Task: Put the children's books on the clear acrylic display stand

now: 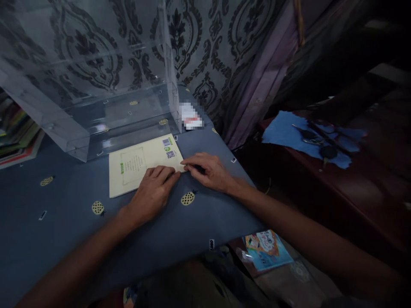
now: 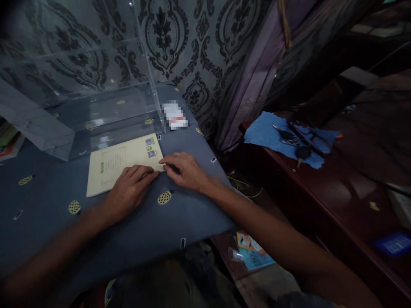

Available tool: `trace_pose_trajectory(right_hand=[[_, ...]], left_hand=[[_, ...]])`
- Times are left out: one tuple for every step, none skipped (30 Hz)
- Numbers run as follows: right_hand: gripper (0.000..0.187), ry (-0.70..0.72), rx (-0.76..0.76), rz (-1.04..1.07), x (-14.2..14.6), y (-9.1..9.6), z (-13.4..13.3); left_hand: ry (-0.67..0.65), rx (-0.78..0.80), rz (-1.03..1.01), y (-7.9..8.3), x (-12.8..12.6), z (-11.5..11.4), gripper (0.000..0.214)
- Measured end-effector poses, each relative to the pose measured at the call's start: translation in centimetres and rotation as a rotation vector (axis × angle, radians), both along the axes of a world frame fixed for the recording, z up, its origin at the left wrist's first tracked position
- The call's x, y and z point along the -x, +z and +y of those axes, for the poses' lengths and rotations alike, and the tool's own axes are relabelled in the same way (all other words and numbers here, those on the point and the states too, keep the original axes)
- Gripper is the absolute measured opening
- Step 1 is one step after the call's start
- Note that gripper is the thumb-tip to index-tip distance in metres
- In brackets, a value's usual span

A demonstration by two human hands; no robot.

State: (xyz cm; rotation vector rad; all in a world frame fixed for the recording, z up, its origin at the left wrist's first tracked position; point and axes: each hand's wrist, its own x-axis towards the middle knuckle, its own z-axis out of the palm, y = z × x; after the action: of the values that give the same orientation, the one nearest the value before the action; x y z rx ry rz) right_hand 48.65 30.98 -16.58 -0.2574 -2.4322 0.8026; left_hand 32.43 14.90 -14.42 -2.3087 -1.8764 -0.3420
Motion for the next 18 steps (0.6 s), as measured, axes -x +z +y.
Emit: trace_pose_trajectory(right_hand=[[0.025,0.002,0.035,0.001,0.0,0.0,0.0],[0.026,0.006,0.087,0.006,0.0,0.1,0.1],[0.027,0.011,0.153,0.011,0.0,0.1,0.1],[0.028,0.016,0.224,0.013,0.0,0.2,0.2],[0.029,0.017,0.289,0.013,0.1,0.2,0.3],[0.030,0.014,0.343,0.013,0.1,0.2,0.4],[0.030,0.008,0.382,0.012,0.1,0.3,0.5],[0.030,0.003,0.407,0.012,0.2,0.3,0.6],[0.030,0.000,0.422,0.015,0.2,0.3,0.7],[0.030,-0.002,0.432,0.021,0.2,0.3,0.7],[0.031,-0.002,0.440,0.025,0.3,0.2,0.7],[0.032,-0.002,0.447,0.027,0.3,0.2,0.7],[0.033,-0.002,0.453,0.026,0.3,0.1,0.6],[0.033,-0.003,0.457,0.026,0.3,0.1,0.6],[0.034,-0.002,0.460,0.029,0.3,0.0,0.6],[0.034,-0.001,0.462,0.032,0.3,0.0,0.5],[0.035,-0.001,0.463,0.036,0.3,0.0,0.5],[0.035,-0.002,0.463,0.039,0.2,0.0,0.5]], left_hand=[[0.021,0.004,0.016,0.0,-0.1,0.3,0.028],[0.051,0.012,0.035,0.0,-0.2,0.5,0.025],[0.088,0.022,0.055,0.1,-0.2,0.8,0.023],[0.127,0.033,0.075,0.1,-0.3,1.0,0.023],[0.162,0.044,0.093,0.1,-0.4,1.3,0.025],[0.190,0.055,0.110,0.2,-0.4,1.4,0.028],[0.207,0.062,0.129,0.2,-0.5,1.5,0.031],[0.212,0.063,0.151,0.2,-0.5,1.6,0.033],[0.210,0.059,0.175,0.2,-0.5,1.6,0.033],[0.203,0.051,0.197,0.1,-0.4,1.6,0.034],[0.193,0.043,0.218,0.1,-0.3,1.6,0.034],[0.182,0.033,0.233,0.0,-0.2,1.6,0.034],[0.172,0.024,0.243,-0.1,-0.1,1.6,0.034],[0.162,0.017,0.248,-0.2,0.0,1.6,0.034],[0.151,0.010,0.248,-0.2,0.1,1.6,0.034],[0.139,0.004,0.248,-0.3,0.2,1.6,0.034],[0.128,-0.004,0.248,-0.3,0.2,1.7,0.034],[0.119,-0.012,0.249,-0.3,0.3,1.7,0.033]])
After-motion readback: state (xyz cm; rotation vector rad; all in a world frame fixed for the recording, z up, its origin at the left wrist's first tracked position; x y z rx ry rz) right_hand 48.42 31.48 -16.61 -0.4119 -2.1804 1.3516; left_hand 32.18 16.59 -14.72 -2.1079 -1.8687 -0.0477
